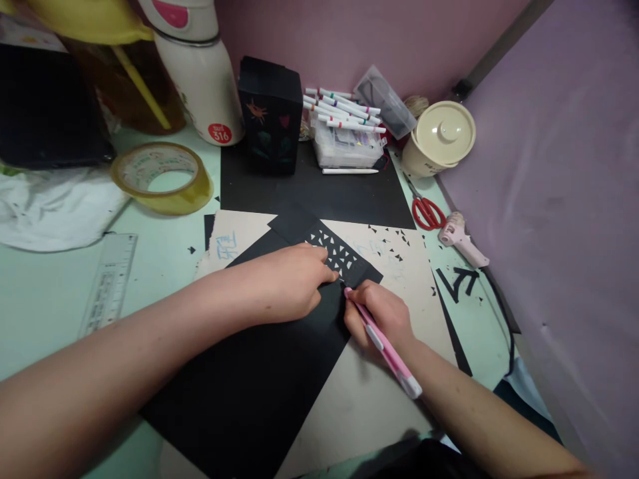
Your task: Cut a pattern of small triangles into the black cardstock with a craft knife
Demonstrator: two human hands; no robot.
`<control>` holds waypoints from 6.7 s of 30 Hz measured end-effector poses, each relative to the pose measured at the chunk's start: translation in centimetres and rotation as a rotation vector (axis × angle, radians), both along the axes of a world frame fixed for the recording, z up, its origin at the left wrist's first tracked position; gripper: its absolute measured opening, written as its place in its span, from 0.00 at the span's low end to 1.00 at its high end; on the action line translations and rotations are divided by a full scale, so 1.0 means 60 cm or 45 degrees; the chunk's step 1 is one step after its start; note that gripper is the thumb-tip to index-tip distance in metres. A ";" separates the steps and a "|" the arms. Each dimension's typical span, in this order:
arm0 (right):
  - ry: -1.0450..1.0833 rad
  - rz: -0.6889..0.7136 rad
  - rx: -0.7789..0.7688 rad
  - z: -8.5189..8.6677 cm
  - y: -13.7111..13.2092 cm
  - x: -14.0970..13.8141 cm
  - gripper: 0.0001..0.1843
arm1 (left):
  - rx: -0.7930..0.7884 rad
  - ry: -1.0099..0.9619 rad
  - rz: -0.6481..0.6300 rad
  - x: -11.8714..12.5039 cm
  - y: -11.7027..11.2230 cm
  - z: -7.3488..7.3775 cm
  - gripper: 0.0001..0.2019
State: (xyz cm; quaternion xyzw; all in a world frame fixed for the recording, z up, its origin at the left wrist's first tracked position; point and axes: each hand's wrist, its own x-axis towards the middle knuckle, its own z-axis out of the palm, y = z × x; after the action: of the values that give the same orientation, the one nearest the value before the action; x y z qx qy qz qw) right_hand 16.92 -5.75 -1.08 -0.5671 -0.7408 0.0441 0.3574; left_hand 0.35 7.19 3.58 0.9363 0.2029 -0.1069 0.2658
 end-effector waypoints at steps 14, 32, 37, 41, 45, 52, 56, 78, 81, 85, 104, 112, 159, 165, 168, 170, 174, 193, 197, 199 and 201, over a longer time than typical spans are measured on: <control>0.619 -0.166 -0.332 0.049 -0.007 0.049 0.10 | 0.030 0.027 -0.020 0.000 -0.004 0.011 0.27; 0.738 0.043 -0.867 0.036 0.063 0.097 0.02 | -0.220 0.158 -0.026 -0.008 -0.005 0.043 0.31; 0.679 0.040 -0.894 0.034 0.063 0.095 0.06 | -0.224 0.142 -0.026 -0.008 -0.005 0.039 0.30; 0.633 0.021 -0.909 0.035 0.063 0.093 0.07 | -0.217 0.114 -0.025 -0.010 -0.005 0.033 0.30; 0.626 0.019 -0.908 0.036 0.061 0.092 0.06 | -0.218 0.110 -0.029 -0.010 -0.004 0.034 0.30; 0.594 0.013 -0.915 0.038 0.064 0.092 0.07 | -0.235 0.141 -0.013 -0.008 -0.005 0.039 0.30; 0.590 0.048 -0.931 0.040 0.069 0.091 0.07 | -0.235 0.124 -0.009 -0.009 -0.004 0.036 0.29; 0.726 -0.008 -0.959 0.037 0.070 0.094 0.02 | -0.243 0.145 -0.011 -0.006 -0.001 0.035 0.29; 0.735 0.005 -0.957 0.035 0.069 0.095 0.02 | -0.253 0.155 -0.012 -0.006 0.000 0.037 0.29; 0.746 0.019 -0.928 0.033 0.070 0.097 0.03 | -0.251 0.140 -0.019 -0.006 0.000 0.037 0.29; 0.686 0.080 -0.963 0.037 0.066 0.098 0.04 | -0.249 0.128 -0.013 -0.007 0.000 0.035 0.29; 0.644 0.094 -0.963 0.040 0.066 0.098 0.05 | -0.249 0.145 -0.007 -0.005 0.000 0.036 0.28; 0.605 0.137 -0.955 0.037 0.066 0.104 0.08 | -0.248 0.141 -0.010 -0.002 0.001 0.035 0.28; 0.630 0.185 -0.969 0.038 0.066 0.104 0.06 | -0.241 0.133 -0.011 -0.004 0.000 0.033 0.29; 0.639 0.154 -0.953 0.040 0.067 0.102 0.07 | -0.240 0.135 -0.016 -0.006 0.000 0.033 0.29; 0.640 0.128 -0.933 0.040 0.066 0.101 0.07 | -0.237 0.135 -0.019 -0.006 0.000 0.034 0.29; 0.649 0.081 -0.888 0.038 0.066 0.102 0.06 | -0.239 0.133 -0.019 -0.006 0.001 0.034 0.29; 0.611 0.242 -0.494 0.022 0.052 0.096 0.04 | -0.256 0.121 0.002 -0.011 0.005 0.032 0.29; 0.604 0.240 -0.541 0.022 0.050 0.096 0.04 | -0.251 0.133 0.012 -0.012 0.004 0.034 0.30; 0.582 0.221 -0.559 0.021 0.049 0.095 0.04 | -0.247 0.130 0.007 -0.012 0.004 0.035 0.29; 0.559 0.217 -0.570 0.019 0.049 0.094 0.04 | -0.245 0.128 0.003 -0.012 0.004 0.036 0.29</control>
State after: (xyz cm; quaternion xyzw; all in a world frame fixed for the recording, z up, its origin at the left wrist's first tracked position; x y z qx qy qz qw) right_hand 22.57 -2.82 0.05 -0.5444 -0.6628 0.3570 0.3700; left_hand -0.39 7.42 5.73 0.8997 0.2058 -0.1725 0.3442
